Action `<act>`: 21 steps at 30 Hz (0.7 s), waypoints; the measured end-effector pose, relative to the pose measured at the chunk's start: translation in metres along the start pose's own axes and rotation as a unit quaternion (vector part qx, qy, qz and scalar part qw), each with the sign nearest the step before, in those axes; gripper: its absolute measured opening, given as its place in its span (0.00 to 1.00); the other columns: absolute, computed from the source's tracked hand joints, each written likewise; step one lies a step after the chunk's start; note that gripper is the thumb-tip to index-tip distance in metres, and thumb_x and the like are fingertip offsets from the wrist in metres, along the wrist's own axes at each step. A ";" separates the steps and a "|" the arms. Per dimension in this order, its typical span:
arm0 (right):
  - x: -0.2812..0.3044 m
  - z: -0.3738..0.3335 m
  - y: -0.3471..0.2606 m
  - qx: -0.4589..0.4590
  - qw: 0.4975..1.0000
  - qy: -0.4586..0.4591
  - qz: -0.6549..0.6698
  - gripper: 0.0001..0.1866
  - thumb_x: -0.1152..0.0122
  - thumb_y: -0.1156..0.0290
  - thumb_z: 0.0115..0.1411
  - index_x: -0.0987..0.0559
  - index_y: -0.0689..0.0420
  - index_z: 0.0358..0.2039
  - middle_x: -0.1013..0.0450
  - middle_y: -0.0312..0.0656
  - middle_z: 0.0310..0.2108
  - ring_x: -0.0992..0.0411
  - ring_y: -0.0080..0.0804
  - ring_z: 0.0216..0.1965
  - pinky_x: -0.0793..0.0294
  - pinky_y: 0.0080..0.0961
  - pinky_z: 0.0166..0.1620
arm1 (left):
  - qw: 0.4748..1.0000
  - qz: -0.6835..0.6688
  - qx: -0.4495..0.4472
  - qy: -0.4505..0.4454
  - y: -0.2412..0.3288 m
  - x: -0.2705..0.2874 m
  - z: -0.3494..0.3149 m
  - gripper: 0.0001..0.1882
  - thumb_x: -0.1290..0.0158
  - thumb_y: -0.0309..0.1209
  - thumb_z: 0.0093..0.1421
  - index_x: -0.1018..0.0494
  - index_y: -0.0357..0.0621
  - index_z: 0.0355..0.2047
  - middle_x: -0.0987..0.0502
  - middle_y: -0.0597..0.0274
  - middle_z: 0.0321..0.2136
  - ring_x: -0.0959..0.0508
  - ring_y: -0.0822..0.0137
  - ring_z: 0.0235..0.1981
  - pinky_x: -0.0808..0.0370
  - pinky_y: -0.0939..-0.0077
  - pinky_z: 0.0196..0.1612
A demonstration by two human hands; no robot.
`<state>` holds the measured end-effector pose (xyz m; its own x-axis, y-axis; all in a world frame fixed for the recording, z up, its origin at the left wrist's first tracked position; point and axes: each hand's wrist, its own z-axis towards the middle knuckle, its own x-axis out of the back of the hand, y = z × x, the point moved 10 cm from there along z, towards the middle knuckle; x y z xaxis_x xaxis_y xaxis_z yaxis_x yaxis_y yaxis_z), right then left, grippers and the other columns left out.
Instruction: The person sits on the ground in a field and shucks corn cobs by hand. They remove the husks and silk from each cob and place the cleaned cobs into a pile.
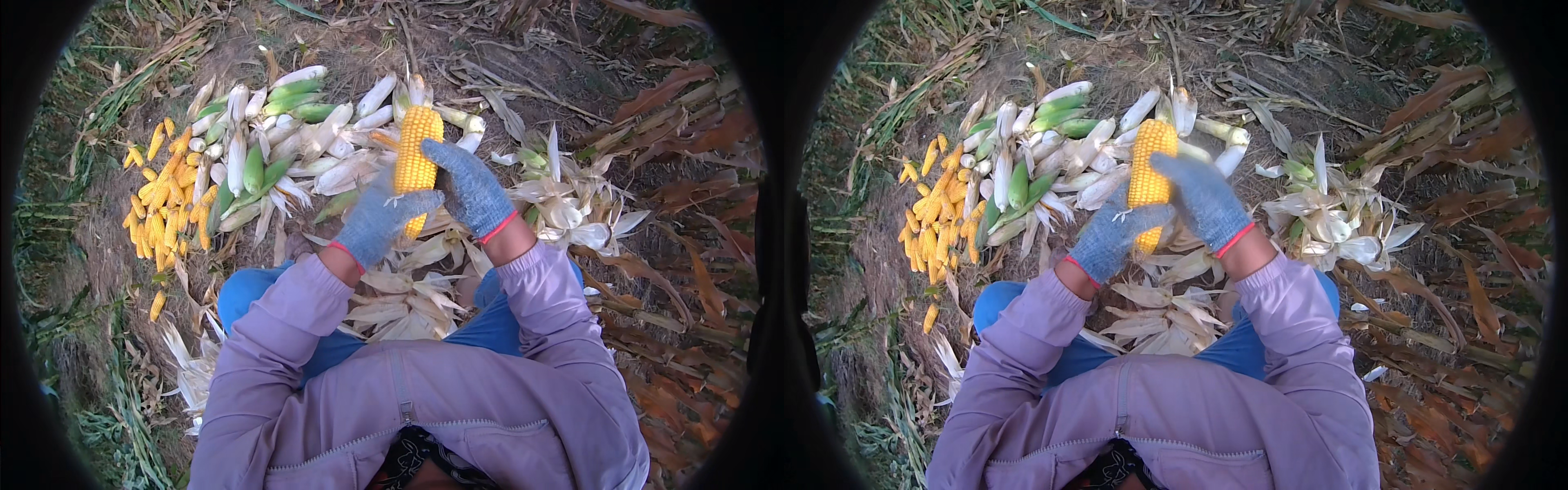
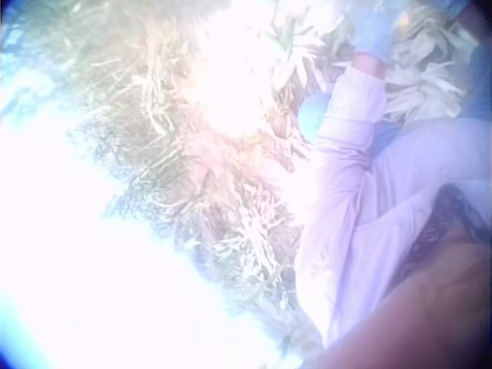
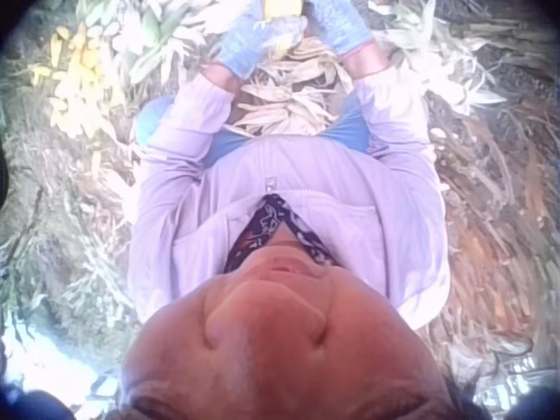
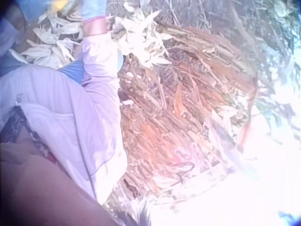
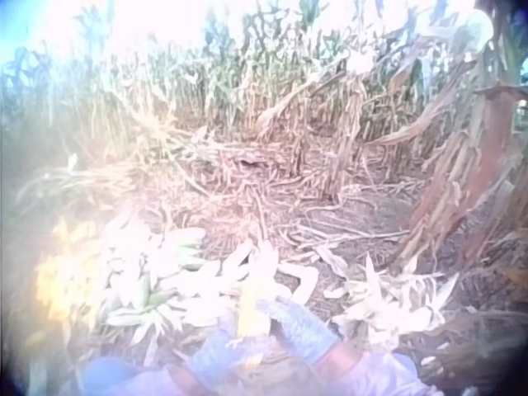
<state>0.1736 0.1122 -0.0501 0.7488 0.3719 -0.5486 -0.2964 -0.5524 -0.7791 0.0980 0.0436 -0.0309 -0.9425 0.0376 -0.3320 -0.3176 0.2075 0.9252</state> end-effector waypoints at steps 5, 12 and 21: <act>0.013 0.003 -0.011 0.014 0.982 0.044 0.183 0.31 0.42 0.57 0.65 0.37 0.61 0.60 0.31 0.50 0.53 0.29 0.46 0.52 0.30 0.46 0.57 | 0.984 -0.077 0.158 -0.028 -0.046 -0.001 -0.015 0.14 0.42 0.38 0.62 0.27 0.43 0.42 0.25 0.68 0.34 0.25 0.77 0.29 0.28 0.79 0.29; 0.020 0.017 0.025 -0.008 0.994 0.035 0.099 0.29 0.39 0.61 0.64 0.36 0.64 0.58 0.28 0.51 0.46 0.26 0.45 0.47 0.24 0.43 0.53 | 0.975 0.201 0.090 0.003 -0.028 0.009 -0.009 0.09 0.47 0.33 0.64 0.25 0.42 0.41 0.24 0.60 0.33 0.23 0.62 0.35 0.26 0.65 0.39; 0.134 0.030 0.034 -0.032 0.934 0.279 0.221 0.20 0.36 0.60 0.61 0.30 0.54 0.50 0.28 0.47 0.41 0.26 0.41 0.39 0.20 0.39 0.42 | 0.790 0.565 -0.158 -0.177 -0.017 -0.025 -0.053 0.11 0.45 0.32 0.55 0.24 0.45 0.38 0.20 0.49 0.28 0.19 0.47 0.31 0.23 0.55 0.33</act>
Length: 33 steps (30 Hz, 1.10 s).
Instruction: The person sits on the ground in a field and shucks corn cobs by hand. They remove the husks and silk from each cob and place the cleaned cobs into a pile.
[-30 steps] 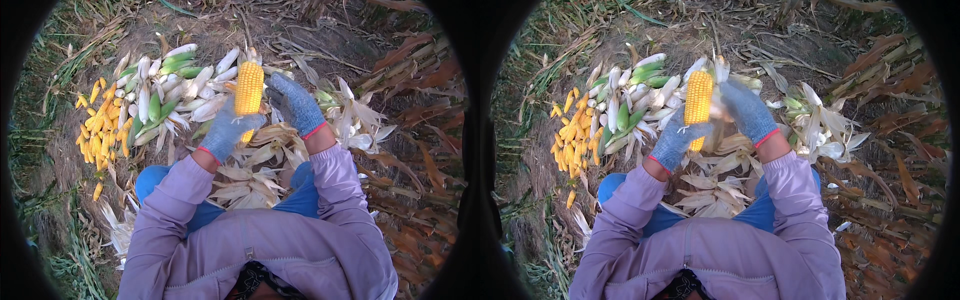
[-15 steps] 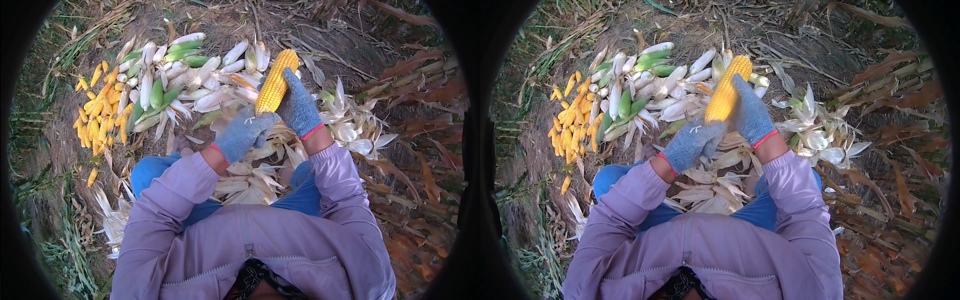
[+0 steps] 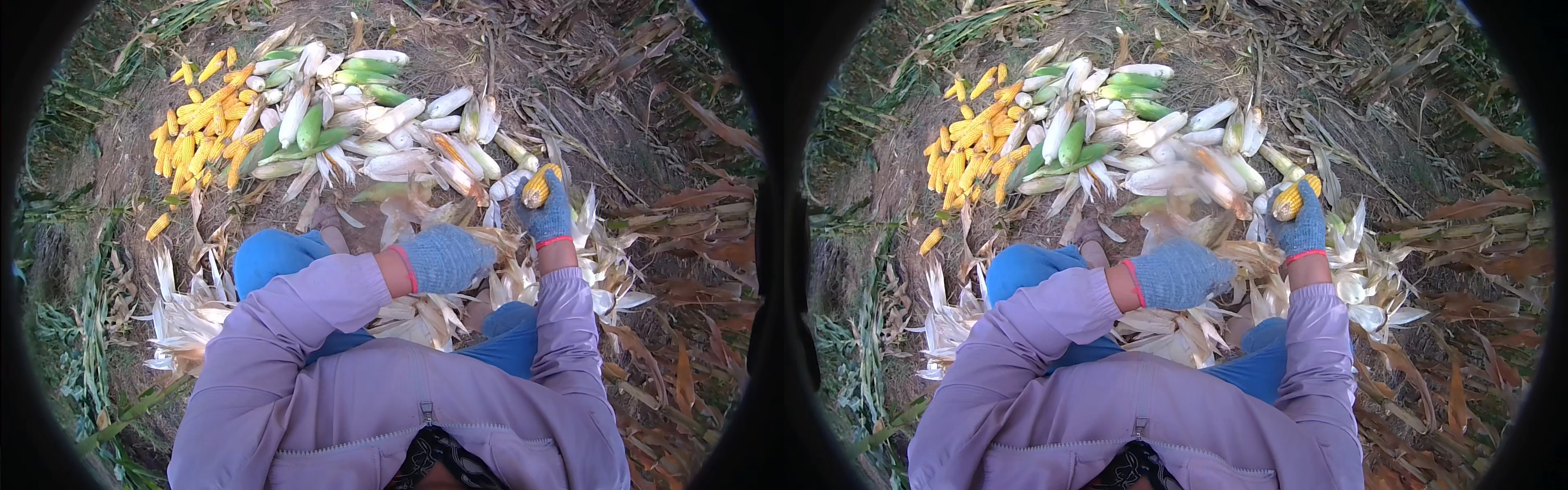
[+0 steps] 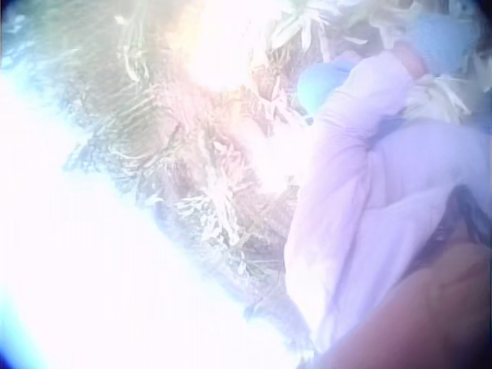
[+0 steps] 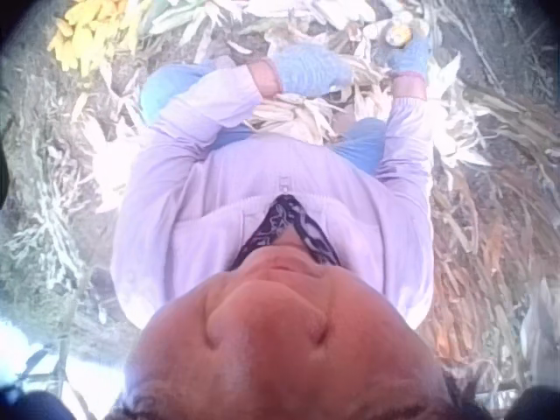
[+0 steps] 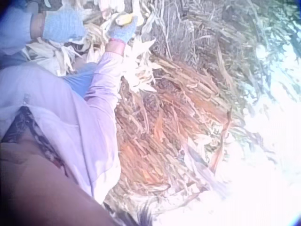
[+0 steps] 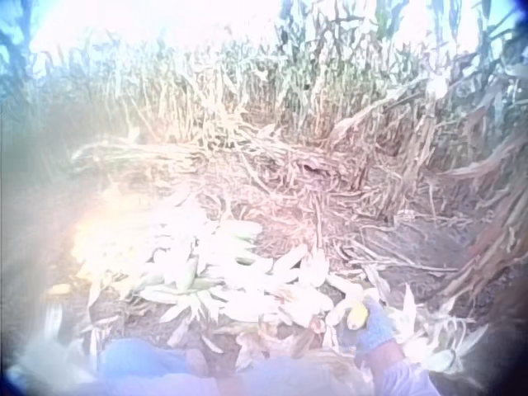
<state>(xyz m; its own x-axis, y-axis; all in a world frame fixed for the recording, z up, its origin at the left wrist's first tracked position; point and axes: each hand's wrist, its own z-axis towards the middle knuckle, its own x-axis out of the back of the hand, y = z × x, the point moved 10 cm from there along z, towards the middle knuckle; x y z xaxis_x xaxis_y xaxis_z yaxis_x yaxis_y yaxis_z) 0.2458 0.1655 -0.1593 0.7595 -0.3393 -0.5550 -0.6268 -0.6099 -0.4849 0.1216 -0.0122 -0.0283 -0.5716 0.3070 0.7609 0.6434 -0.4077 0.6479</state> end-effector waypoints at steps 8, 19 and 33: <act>-0.087 -0.015 0.101 -0.022 0.967 -0.184 -0.176 0.30 0.36 0.65 0.61 0.35 0.52 0.62 0.32 0.46 0.49 0.30 0.42 0.49 0.26 0.38 0.53 | 0.988 0.124 0.013 -0.090 -0.015 -0.014 -0.030 0.06 0.45 0.30 0.53 0.21 0.43 0.29 0.19 0.49 0.25 0.17 0.50 0.27 0.22 0.55 0.28; -0.144 -0.014 0.139 0.053 0.867 -0.289 -0.403 0.22 0.46 0.64 0.68 0.30 0.60 0.58 0.26 0.43 0.51 0.25 0.32 0.48 0.26 0.29 0.51 | 0.992 0.118 0.032 -0.022 -0.030 0.013 -0.043 0.07 0.44 0.30 0.50 0.22 0.42 0.29 0.21 0.49 0.23 0.19 0.50 0.26 0.24 0.53 0.30; -0.046 0.078 0.245 0.369 0.340 -0.207 -0.840 0.20 0.52 0.57 0.63 0.24 0.46 0.53 0.29 0.39 0.57 0.32 0.39 0.58 0.38 0.53 0.59 | 0.993 0.098 0.057 -0.033 -0.048 0.001 -0.047 0.10 0.47 0.33 0.56 0.25 0.47 0.38 0.23 0.56 0.29 0.21 0.56 0.30 0.27 0.61 0.32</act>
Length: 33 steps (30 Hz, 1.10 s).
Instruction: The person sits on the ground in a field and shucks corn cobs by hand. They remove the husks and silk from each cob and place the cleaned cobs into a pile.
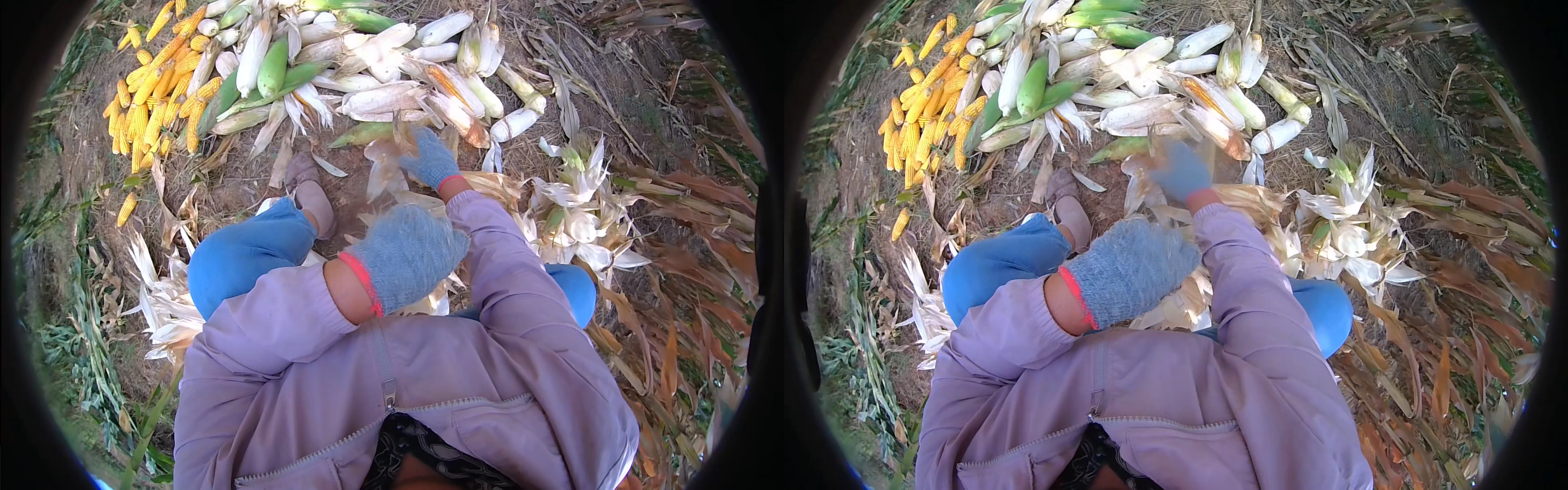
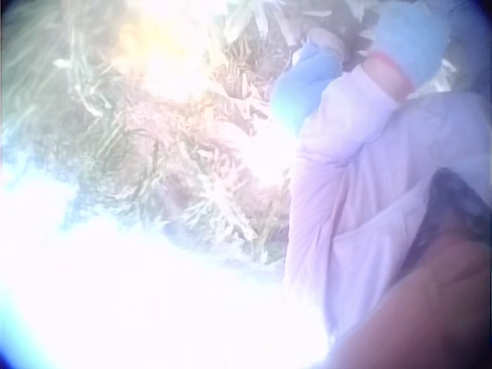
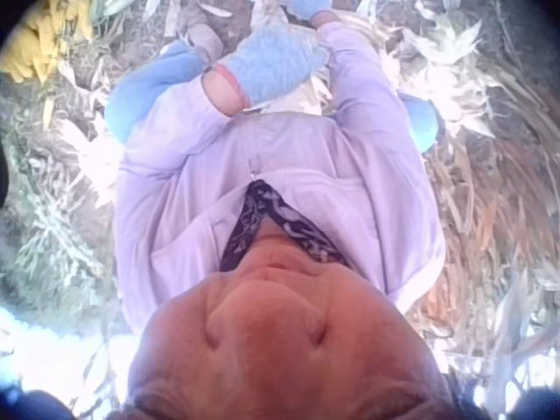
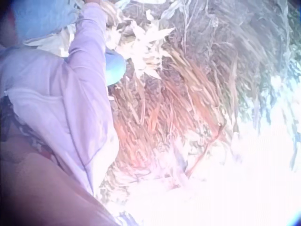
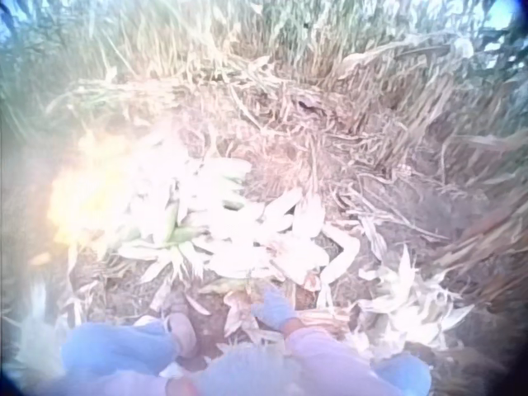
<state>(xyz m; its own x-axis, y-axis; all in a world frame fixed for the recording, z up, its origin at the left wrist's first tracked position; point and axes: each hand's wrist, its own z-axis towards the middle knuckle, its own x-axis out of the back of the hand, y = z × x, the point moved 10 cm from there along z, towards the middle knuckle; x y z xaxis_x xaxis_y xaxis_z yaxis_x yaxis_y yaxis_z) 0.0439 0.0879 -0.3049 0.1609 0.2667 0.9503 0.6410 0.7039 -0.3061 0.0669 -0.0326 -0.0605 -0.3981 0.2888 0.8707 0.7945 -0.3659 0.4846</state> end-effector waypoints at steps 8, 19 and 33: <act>-0.288 -0.103 -0.012 0.113 0.932 -0.329 0.104 0.17 0.48 0.60 0.61 0.21 0.52 0.46 0.22 0.41 0.44 0.25 0.42 0.45 0.28 0.41 0.48 | 0.999 0.012 -0.046 0.023 0.000 0.024 0.014 0.08 0.48 0.35 0.56 0.28 0.47 0.35 0.27 0.59 0.26 0.24 0.60 0.28 0.29 0.62 0.30; -0.057 0.050 0.089 -0.223 0.942 0.022 0.249 0.16 0.47 0.60 0.62 0.20 0.57 0.42 0.21 0.47 0.36 0.23 0.45 0.40 0.26 0.39 0.46 | 0.998 -0.042 0.031 -0.029 -0.041 0.026 0.010 0.17 0.47 0.35 0.56 0.27 0.43 0.44 0.25 0.58 0.32 0.22 0.59 0.33 0.28 0.62 0.35; -0.108 0.075 0.063 -0.112 0.965 -0.206 -0.114 0.21 0.41 0.65 0.55 0.26 0.52 0.50 0.27 0.48 0.50 0.26 0.47 0.51 0.28 0.47 0.49 | 0.996 -0.070 0.050 0.012 -0.062 0.043 0.017 0.18 0.49 0.33 0.57 0.28 0.42 0.47 0.25 0.57 0.34 0.22 0.59 0.35 0.27 0.61 0.38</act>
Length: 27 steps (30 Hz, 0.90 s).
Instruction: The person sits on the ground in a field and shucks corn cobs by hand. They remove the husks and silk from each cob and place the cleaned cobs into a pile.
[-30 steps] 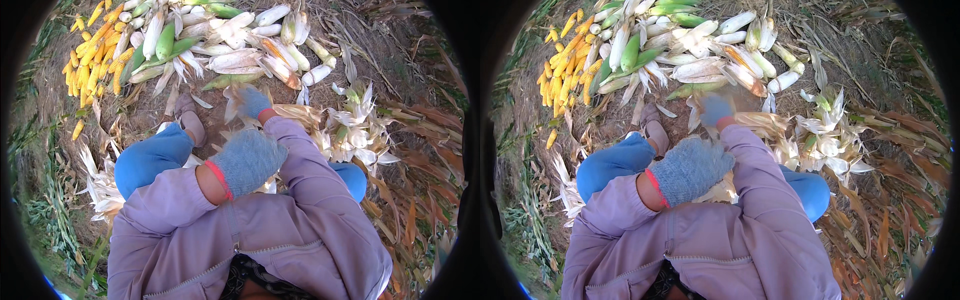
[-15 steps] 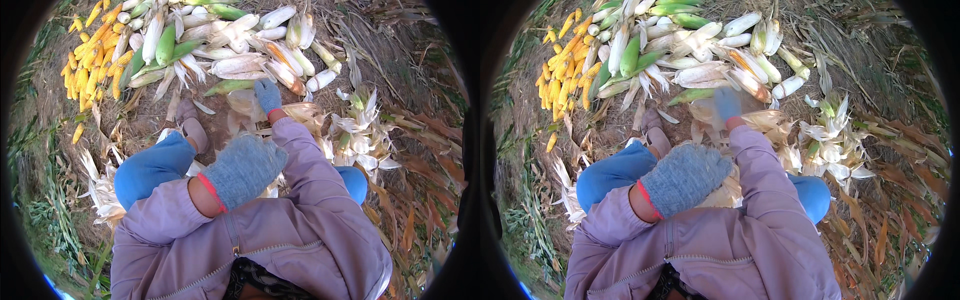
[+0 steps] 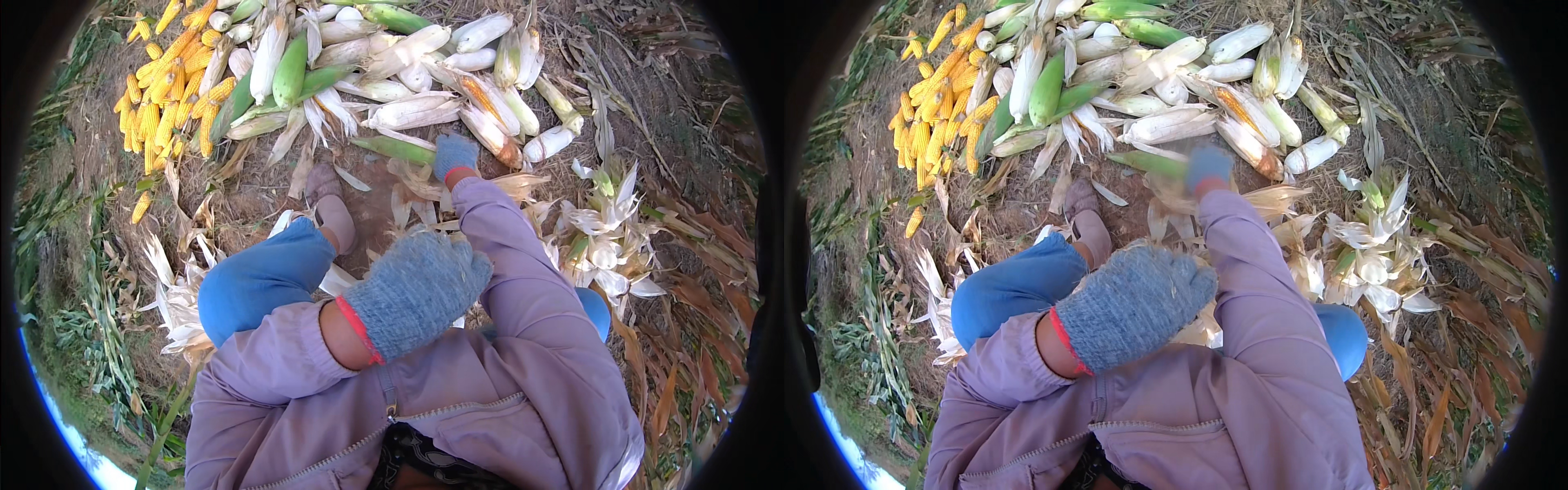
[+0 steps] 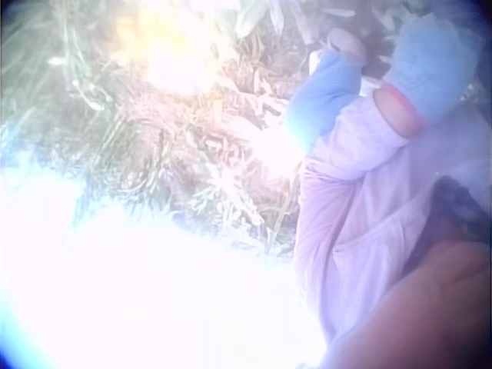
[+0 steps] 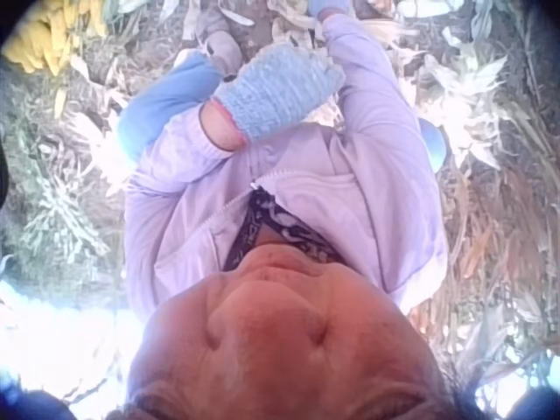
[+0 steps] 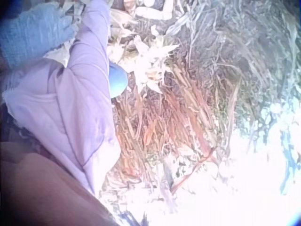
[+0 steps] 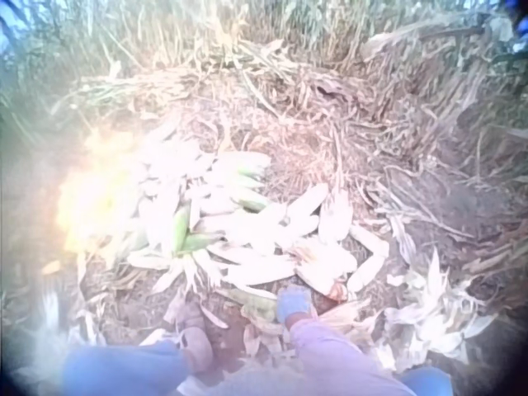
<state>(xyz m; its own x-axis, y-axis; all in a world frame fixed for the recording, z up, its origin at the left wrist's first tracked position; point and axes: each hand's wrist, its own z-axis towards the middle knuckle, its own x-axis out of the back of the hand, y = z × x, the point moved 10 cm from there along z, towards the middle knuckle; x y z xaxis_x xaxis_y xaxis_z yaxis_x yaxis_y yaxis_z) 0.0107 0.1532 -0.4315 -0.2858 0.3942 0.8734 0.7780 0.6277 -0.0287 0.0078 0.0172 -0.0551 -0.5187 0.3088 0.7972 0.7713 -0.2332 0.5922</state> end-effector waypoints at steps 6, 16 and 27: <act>-0.011 -0.027 0.003 0.004 0.984 0.035 0.173 0.31 0.31 0.49 0.49 0.25 0.54 0.49 0.26 0.51 0.47 0.25 0.52 0.49 0.27 0.47 0.49 | 1.000 0.012 -0.005 0.014 0.006 0.012 0.005 0.15 0.50 0.33 0.57 0.29 0.43 0.45 0.26 0.59 0.32 0.22 0.60 0.34 0.27 0.62 0.36; -0.051 -0.091 -0.044 -0.035 0.742 -0.227 0.630 0.32 0.30 0.50 0.51 0.22 0.67 0.43 0.22 0.47 0.37 0.23 0.30 0.35 0.25 0.28 0.34 | 0.997 0.081 -0.016 -0.004 0.028 -0.007 -0.013 0.13 0.49 0.31 0.56 0.28 0.42 0.41 0.26 0.57 0.30 0.22 0.60 0.28 0.28 0.62 0.31; 0.058 -0.234 -0.048 -0.033 0.663 -0.169 0.728 0.23 0.38 0.56 0.62 0.23 0.65 0.46 0.24 0.40 0.38 0.26 0.25 0.34 0.27 0.22 0.35 | 0.962 0.100 0.008 0.255 0.023 0.106 -0.070 0.21 0.41 0.36 0.57 0.26 0.44 0.51 0.21 0.48 0.39 0.18 0.52 0.38 0.22 0.62 0.40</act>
<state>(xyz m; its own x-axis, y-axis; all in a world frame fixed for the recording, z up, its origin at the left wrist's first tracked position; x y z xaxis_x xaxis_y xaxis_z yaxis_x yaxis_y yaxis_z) 0.0873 -0.0111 -0.2655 0.6953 0.6851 -0.2173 0.3857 -0.6108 -0.6915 -0.0551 -0.0201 0.0512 -0.4705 -0.2344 0.8507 0.8775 -0.2263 0.4229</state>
